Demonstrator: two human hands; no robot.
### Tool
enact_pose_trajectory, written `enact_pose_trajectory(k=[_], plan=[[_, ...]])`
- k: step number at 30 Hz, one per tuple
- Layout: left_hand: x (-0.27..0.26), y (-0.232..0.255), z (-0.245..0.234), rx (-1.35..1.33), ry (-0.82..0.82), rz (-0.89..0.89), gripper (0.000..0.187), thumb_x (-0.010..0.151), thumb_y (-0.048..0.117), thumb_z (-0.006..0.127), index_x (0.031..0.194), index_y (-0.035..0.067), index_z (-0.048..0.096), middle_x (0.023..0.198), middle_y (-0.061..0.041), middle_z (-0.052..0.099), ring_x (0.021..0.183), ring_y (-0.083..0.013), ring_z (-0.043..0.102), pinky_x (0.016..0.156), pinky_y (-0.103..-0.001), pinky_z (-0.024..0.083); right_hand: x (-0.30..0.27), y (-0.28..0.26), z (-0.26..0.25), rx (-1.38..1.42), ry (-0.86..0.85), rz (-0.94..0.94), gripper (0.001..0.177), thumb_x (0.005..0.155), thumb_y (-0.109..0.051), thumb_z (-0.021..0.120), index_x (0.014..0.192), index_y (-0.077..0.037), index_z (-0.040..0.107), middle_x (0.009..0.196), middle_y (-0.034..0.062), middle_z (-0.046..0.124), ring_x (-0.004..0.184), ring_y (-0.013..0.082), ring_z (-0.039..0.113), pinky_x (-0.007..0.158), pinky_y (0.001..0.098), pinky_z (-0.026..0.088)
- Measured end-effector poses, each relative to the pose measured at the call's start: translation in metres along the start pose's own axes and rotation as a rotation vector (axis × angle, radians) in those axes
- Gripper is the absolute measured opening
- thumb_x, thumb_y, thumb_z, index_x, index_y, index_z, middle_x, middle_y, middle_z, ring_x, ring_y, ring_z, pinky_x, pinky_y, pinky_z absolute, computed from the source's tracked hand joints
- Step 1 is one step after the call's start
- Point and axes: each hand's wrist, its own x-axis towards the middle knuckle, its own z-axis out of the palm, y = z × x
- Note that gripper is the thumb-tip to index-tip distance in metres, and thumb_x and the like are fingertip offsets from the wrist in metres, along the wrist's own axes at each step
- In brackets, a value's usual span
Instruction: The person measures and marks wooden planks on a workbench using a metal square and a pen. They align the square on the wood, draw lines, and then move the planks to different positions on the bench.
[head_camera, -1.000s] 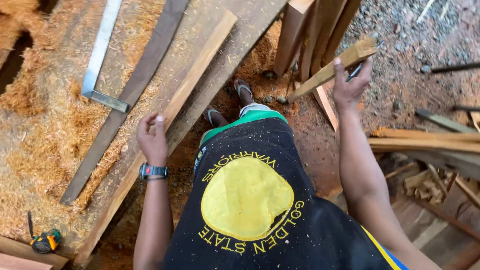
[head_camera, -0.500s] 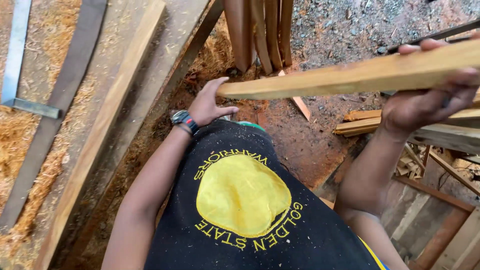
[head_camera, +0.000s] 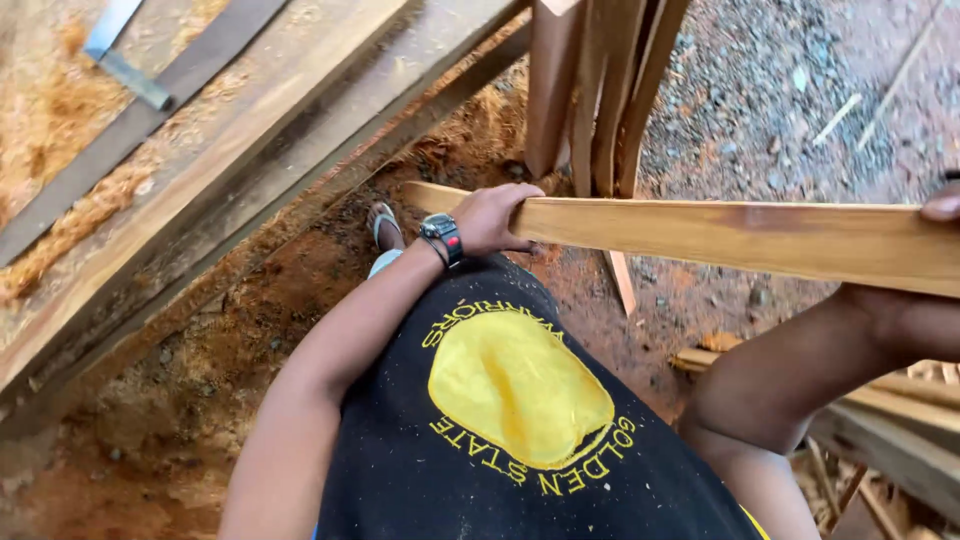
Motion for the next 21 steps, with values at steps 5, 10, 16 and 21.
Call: enact_pose_trajectory(k=[5, 10, 16, 21], plan=[[-0.076, -0.013, -0.134, 0.121, 0.109, -0.331, 0.096, 0.094, 0.058, 0.104, 0.173, 0.023, 0.063, 0.181, -0.018, 0.064, 0.163, -0.0395, 0.064, 0.131, -0.065, 0.055, 0.0, 0.043, 0.015, 0.345, -0.136, 0.154, 0.073, 0.113, -0.072, 0.039, 0.128, -0.006, 0.066, 0.106, 0.0208, 0.062, 0.093, 0.0408, 0.061, 0.095, 0.0495, 0.053], [-0.233, -0.098, -0.248, 0.429, 0.725, -1.025, 0.087, 0.104, 0.049, 0.109, 0.164, 0.009, 0.061, 0.151, -0.021, 0.073, 0.126, -0.0408, 0.076, 0.103, -0.059, 0.068, -0.017, 0.051, 0.096, 0.596, -0.186, 0.261, 0.099, 0.107, -0.099, 0.047, 0.153, -0.012, 0.057, 0.106, 0.0289, 0.062, 0.081, 0.0491, 0.068, 0.074, 0.0562, 0.061], [-0.32, -0.191, -0.272, 0.594, 0.258, -1.169, 0.063, 0.107, 0.073, 0.092, 0.139, 0.019, 0.082, 0.137, -0.016, 0.084, 0.13, -0.0443, 0.075, 0.129, -0.086, 0.041, -0.052, 0.065, 0.172, 0.406, 0.016, 0.724, 0.119, 0.066, -0.114, 0.044, 0.121, -0.012, 0.069, 0.086, 0.0166, 0.072, 0.073, 0.0404, 0.081, 0.07, 0.0507, 0.073], [-0.299, -0.192, -0.292, 0.469, 0.101, -1.053, 0.075, 0.114, 0.072, 0.073, 0.176, 0.031, 0.069, 0.117, -0.017, 0.078, 0.104, -0.0385, 0.071, 0.089, -0.055, 0.06, -0.118, 0.144, 0.187, 0.164, -0.186, 0.634, 0.118, 0.087, -0.112, 0.019, 0.12, -0.011, 0.071, 0.085, 0.0134, 0.078, 0.078, 0.0315, 0.086, 0.089, 0.0462, 0.083]])
